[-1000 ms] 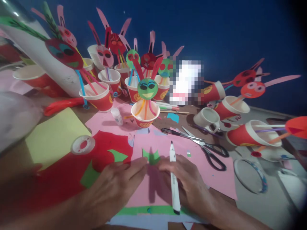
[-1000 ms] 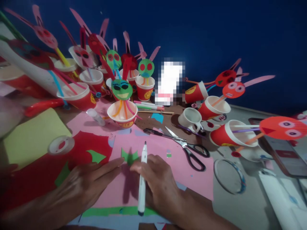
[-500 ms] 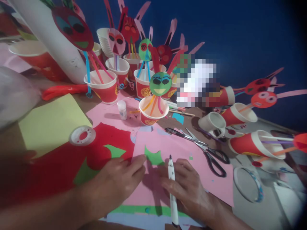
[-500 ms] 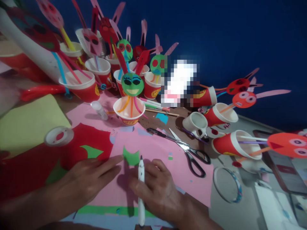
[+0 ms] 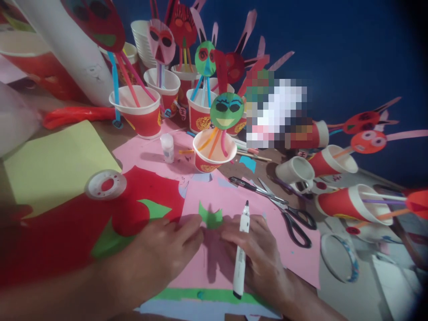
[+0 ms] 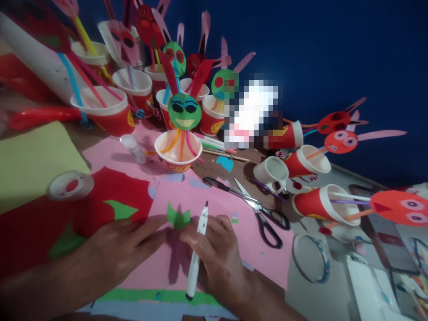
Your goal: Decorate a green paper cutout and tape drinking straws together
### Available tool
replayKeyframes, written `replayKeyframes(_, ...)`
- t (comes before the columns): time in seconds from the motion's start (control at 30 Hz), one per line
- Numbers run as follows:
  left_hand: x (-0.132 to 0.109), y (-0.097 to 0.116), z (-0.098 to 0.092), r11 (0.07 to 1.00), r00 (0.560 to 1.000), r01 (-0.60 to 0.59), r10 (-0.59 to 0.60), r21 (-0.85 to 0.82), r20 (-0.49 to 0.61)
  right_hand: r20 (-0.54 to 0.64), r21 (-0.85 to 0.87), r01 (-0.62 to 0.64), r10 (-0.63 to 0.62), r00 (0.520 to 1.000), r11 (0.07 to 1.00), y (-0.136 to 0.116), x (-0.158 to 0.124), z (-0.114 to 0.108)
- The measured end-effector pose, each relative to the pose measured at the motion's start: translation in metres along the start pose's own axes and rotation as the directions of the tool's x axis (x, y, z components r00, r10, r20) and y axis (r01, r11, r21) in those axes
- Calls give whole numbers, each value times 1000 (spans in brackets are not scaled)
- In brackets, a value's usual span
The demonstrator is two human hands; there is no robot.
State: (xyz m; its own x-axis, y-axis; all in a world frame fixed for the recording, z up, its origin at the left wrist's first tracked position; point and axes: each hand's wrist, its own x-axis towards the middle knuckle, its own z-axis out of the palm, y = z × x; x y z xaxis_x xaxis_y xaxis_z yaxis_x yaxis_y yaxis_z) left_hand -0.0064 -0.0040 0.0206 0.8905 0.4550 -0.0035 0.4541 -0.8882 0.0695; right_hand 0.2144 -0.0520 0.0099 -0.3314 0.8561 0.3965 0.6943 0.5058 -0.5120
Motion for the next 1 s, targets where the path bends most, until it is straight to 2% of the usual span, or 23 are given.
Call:
replayKeyframes(0.2,3,4,1,999,999,33,-33,23,3,55,-46,29,-26,998,999,-2,0,0)
replayKeyframes(0.57,5,7,1,996,998,55,-53,67,-29,17,-91,-8,10,1000,996,-2,-4,7)
replayKeyframes(0.87,3,10,13,994,996,87,-87,62,-11,26,-194,167,-165,986,967,-3,-4,7)
replayKeyframes(1.0,4,9,12,995,995,87,-84,49,-56,67,-126,131,-124,990,983,0,-6,9)
